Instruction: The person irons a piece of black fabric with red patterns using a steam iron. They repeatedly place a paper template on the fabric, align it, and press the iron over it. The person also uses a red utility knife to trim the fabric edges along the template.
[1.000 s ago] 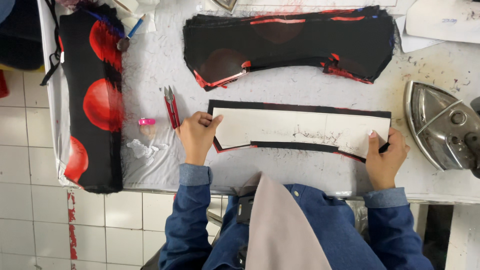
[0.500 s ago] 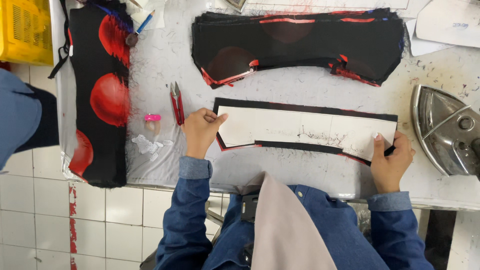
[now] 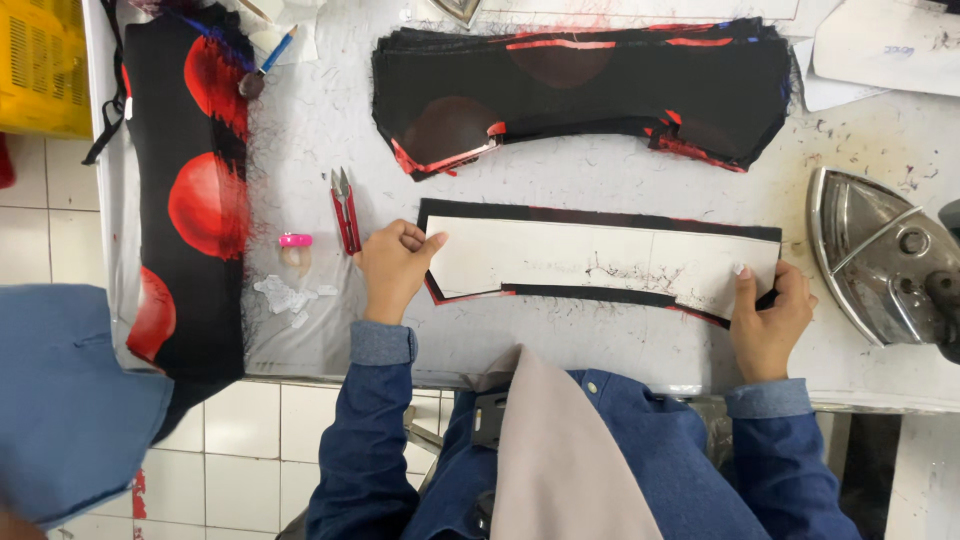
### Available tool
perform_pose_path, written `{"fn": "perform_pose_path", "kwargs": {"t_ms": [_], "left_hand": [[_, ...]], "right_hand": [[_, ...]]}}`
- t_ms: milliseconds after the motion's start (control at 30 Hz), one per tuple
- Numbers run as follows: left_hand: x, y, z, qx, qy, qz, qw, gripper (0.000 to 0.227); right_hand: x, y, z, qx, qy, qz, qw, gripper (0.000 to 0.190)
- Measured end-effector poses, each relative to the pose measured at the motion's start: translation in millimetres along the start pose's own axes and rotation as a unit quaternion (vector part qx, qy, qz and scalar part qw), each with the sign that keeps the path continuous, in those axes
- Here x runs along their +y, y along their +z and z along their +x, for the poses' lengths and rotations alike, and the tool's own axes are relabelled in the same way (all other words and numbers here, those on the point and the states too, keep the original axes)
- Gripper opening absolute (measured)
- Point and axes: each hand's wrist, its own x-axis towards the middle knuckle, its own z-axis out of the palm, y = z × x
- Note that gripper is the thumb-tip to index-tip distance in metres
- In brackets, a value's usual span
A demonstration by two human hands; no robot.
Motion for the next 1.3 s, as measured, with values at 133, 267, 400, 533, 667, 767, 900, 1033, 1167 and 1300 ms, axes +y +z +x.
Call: {"fn": "perform_pose_path", "kwargs": {"t_ms": [133,267,400,533,667,767,900,1033,1167,1300], "left_hand": [[-2,2,-2,0.014,0.021,-0.004,1.000,0.029],[0,-1,-5,0.021,0.023,-0.015,0.999,0.030],[0,-1,-4,0.016,0.012,-0.021,1.000,0.031],[3,-4,-3,0.005,0.000,-0.017,1.000,0.032],[4,-5,-3,-0.001,-0.016,-0.017,1.000,0.032],[6,-7,-4,-0.007,-0.017,-0.009,1.000,0.033],[-4,2,4,0.011,0.001,0.018,1.000,0.034],[-6,-1,5,-0.021,0.031,-0.020,0.999,0.037],[-3,-2,2,-0.006,0.044,0.000,0.999,0.035],[-6,-1,1,0.003,0.047,-0.016,0.999,0.032]], "right_hand": [[1,0,0,0.001,-0.011,-0.025,1.000,0.022],[-4,-1,0,0.014,-0.022,-0.015,1.000,0.025],[-2,-1,-1,0.008,-0.012,-0.014,1.000,0.026],[-3,0,0,0.013,-0.014,-0.021,1.000,0.025],[-11,-1,0,0.017,-0.016,-0.030,0.999,0.028],[-22,-3,-1,0.022,-0.017,-0.066,0.997,0.038],[-28,-13,-5,0.005,-0.015,-0.182,0.983,0.045],[-22,-22,-11,0.103,-0.023,-0.115,0.988,0.025],[-20,-31,-20,0.120,0.001,-0.054,0.991,0.023],[-20,-30,-27,0.110,-0.066,-0.059,0.990,0.027]]}}
